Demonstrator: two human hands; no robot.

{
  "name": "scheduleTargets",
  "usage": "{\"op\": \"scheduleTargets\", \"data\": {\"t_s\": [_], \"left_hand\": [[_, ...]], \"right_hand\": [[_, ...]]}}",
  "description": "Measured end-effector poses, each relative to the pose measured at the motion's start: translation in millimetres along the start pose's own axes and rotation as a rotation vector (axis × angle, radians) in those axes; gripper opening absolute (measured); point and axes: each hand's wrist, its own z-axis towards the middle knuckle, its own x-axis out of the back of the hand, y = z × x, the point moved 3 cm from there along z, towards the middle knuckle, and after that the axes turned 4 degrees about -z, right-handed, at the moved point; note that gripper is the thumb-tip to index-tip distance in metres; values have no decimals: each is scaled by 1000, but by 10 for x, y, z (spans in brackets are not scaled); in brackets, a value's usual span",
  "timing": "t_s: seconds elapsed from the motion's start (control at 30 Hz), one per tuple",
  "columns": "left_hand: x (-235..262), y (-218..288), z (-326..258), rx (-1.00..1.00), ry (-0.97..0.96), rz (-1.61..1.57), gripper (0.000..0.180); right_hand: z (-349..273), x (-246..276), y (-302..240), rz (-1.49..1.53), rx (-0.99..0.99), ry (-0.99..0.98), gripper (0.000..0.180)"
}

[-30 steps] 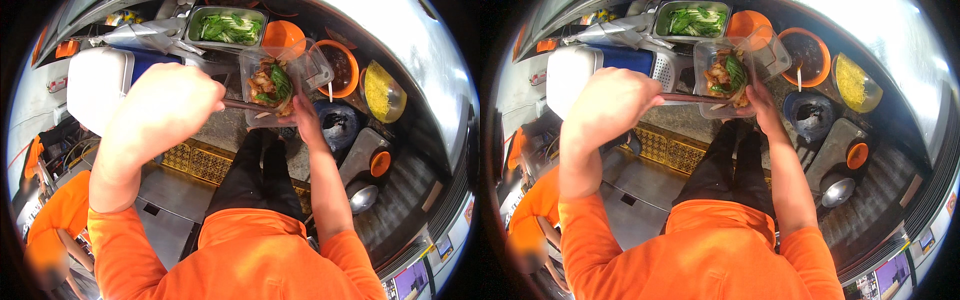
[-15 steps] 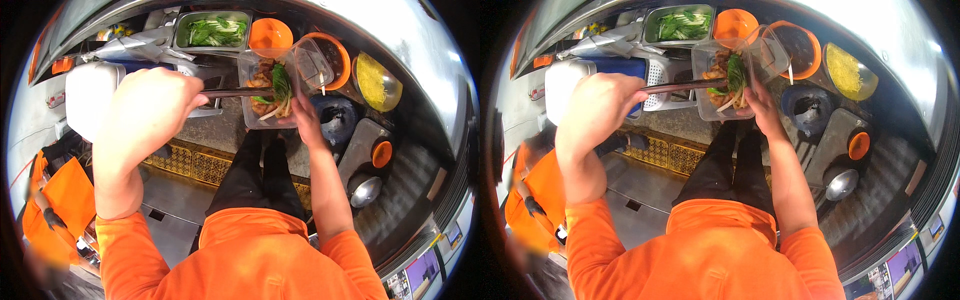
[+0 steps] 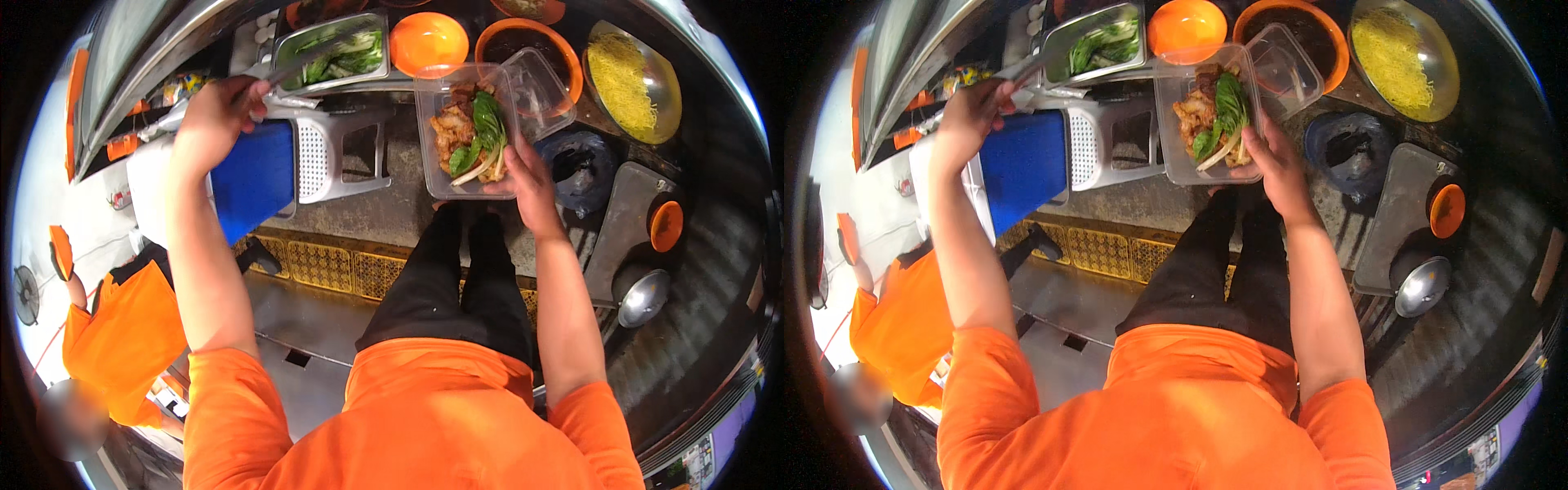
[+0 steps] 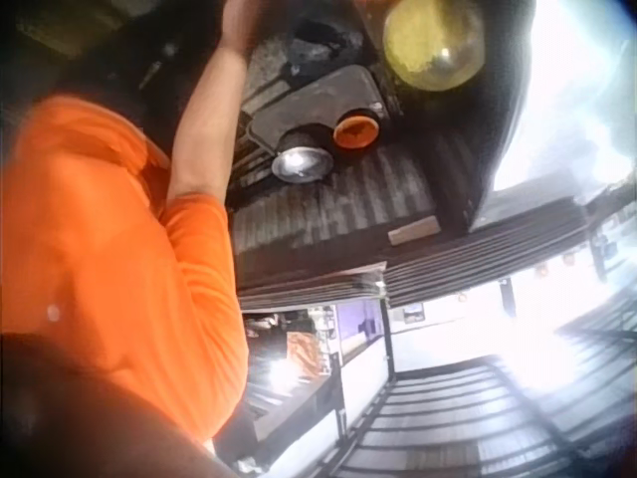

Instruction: The person assembles a food order by placing cooked meat, green vegetables, and mushrooms into a clear plastic container using tongs. They then carry the container through the dining area and place it on a table, followed by a small bowl of green garnish.

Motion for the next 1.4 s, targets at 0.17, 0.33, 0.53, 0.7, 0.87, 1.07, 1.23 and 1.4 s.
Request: {"op": "scheduleTargets", "data": {"t_s": [0.17, 0.33, 0.53, 0.7, 0.87, 1.07, 1.23, 1.4], "left_hand": [[-624, -430, 1355, -180, 9, 243, 33], [-1213, -131, 2282, -468, 178, 652, 23], [-1412, -89, 2928, -624, 830, 359, 38], [-1426, -325, 3131, -384, 29, 35, 28], [-837, -471, 3201, -238, -479, -12, 31], [-1212, 7, 3094, -534, -448, 283, 34], [-1301, -530, 3494, -908, -188, 613, 33], [-1118, -556, 3517, -315, -479, -234, 37]], "right_hand": [[-210, 289, 202, 12, -22, 84, 63], [-455, 578, 341, 61, -43, 123, 81], [-783, 765, 504, 162, -93, 178, 89], [-896, 856, 715, 187, -96, 208, 88], [-910, 852, 657, 234, -87, 163, 84], [-906, 901, 685, 206, -77, 158, 78], [-896, 895, 648, 176, -98, 147, 80], [-884, 891, 688, 224, -81, 135, 76]]}}
